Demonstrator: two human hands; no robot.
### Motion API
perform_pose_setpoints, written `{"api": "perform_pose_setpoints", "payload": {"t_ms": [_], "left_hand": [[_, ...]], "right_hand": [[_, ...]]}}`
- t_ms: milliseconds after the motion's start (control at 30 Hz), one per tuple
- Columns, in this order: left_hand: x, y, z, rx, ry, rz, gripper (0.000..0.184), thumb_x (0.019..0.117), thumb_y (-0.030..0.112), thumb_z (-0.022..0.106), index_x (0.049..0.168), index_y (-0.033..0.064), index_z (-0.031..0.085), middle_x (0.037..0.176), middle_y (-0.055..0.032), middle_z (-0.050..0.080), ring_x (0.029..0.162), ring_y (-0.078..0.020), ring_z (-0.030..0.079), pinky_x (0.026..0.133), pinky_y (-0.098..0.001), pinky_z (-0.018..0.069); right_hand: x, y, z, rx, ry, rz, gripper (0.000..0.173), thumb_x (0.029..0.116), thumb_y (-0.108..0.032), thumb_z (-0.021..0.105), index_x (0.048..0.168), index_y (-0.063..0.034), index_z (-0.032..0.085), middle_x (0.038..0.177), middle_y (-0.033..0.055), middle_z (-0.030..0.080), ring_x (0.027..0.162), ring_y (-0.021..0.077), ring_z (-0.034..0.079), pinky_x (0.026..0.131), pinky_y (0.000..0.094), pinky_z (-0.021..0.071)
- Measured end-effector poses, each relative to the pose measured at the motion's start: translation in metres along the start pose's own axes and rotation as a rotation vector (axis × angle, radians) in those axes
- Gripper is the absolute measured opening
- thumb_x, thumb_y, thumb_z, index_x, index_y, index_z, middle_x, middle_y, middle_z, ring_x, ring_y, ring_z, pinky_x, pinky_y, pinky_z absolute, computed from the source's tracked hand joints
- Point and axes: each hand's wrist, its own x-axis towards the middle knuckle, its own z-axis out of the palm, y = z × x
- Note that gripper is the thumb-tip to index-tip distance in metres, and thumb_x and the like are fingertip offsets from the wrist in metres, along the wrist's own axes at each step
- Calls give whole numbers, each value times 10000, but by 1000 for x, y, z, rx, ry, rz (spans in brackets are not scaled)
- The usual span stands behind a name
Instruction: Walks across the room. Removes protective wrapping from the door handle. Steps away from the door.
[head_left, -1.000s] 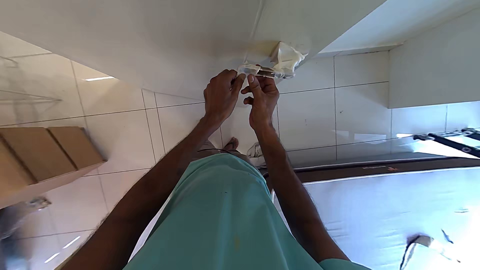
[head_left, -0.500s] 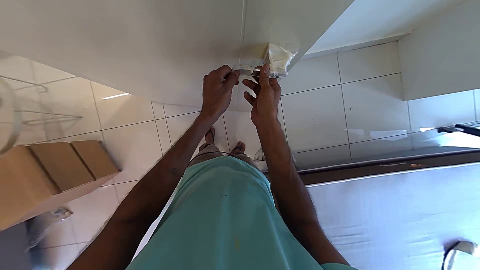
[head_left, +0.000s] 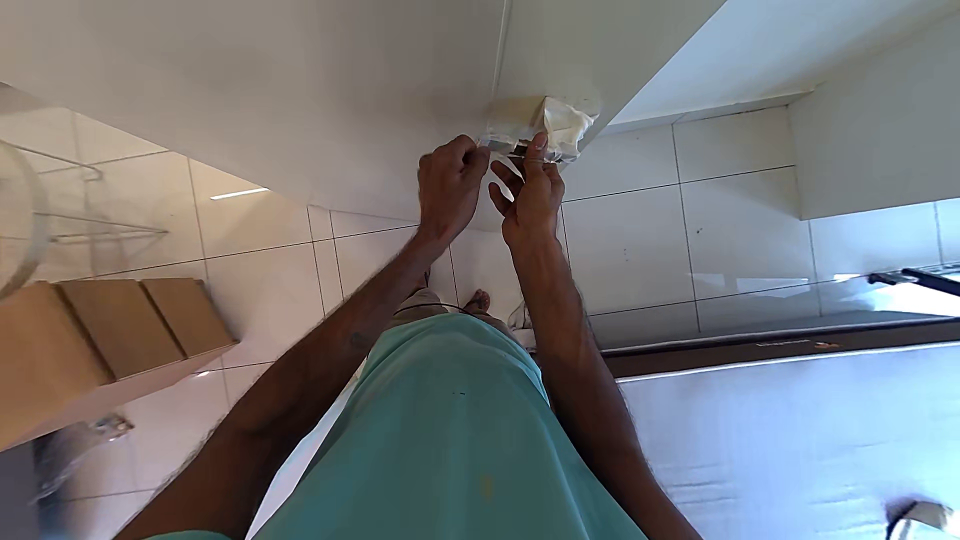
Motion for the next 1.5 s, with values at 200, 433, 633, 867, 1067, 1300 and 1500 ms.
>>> {"api": "perform_pose_setpoints", "payload": {"t_ms": [200,433,633,867,1067,1300,1500], "left_hand": [[-27,90,23,-408,-257,93,222,1020,97,562,886,-44,670,734,-55,600,646,-71,550,615,-251,474],[-24,6,-61,-919,-1,-550,390,1107,407,408,768,221,462,625,85,428,460,-29,342,422,-170,312],[-78,-43,-42,-1088,-151,-613,294,1090,448,428,1049,212,598,843,46,591,542,-23,453,477,-158,400],[-63,-62,-14,-658,9,-307,291,1085,220,499,1092,-19,664,882,-83,660,734,-116,599,682,-291,518],[-58,-70,-26,-458,5,-241,418,1111,359,428,1086,16,666,874,-109,667,805,-213,649,781,-448,543],[-62,-74,-25,-512,89,-222,420,1121,345,399,1081,18,659,855,-85,661,783,-192,629,769,-423,529],[-60,-71,-28,-388,106,-240,403,1115,346,417,1134,37,675,893,-109,692,826,-237,671,794,-488,552]], "right_hand": [[23,-19,4,29,-94,33,452,1081,-415,512,1413,-111,470,1158,94,650,914,192,704,745,328,612],[44,-1,-37,-82,-257,45,380,1110,-442,407,1315,-176,585,1207,-10,726,994,113,712,768,276,584],[1,11,-68,-593,-582,-93,393,1080,-499,458,1313,-232,628,1219,-8,718,947,165,701,715,325,578],[-12,16,-23,-874,-721,-168,272,993,-247,675,1184,-56,708,962,111,749,784,247,733,540,393,613],[-8,11,-18,-792,-696,-105,139,1000,-120,664,1069,-20,732,944,146,772,815,246,762,520,343,609],[-11,8,0,-992,-722,-212,137,988,-147,694,1055,-31,726,883,105,755,720,221,745,485,357,611],[-3,21,-6,-922,-720,-289,201,964,-183,743,1065,-13,709,894,108,773,732,219,759,512,362,622]]}}
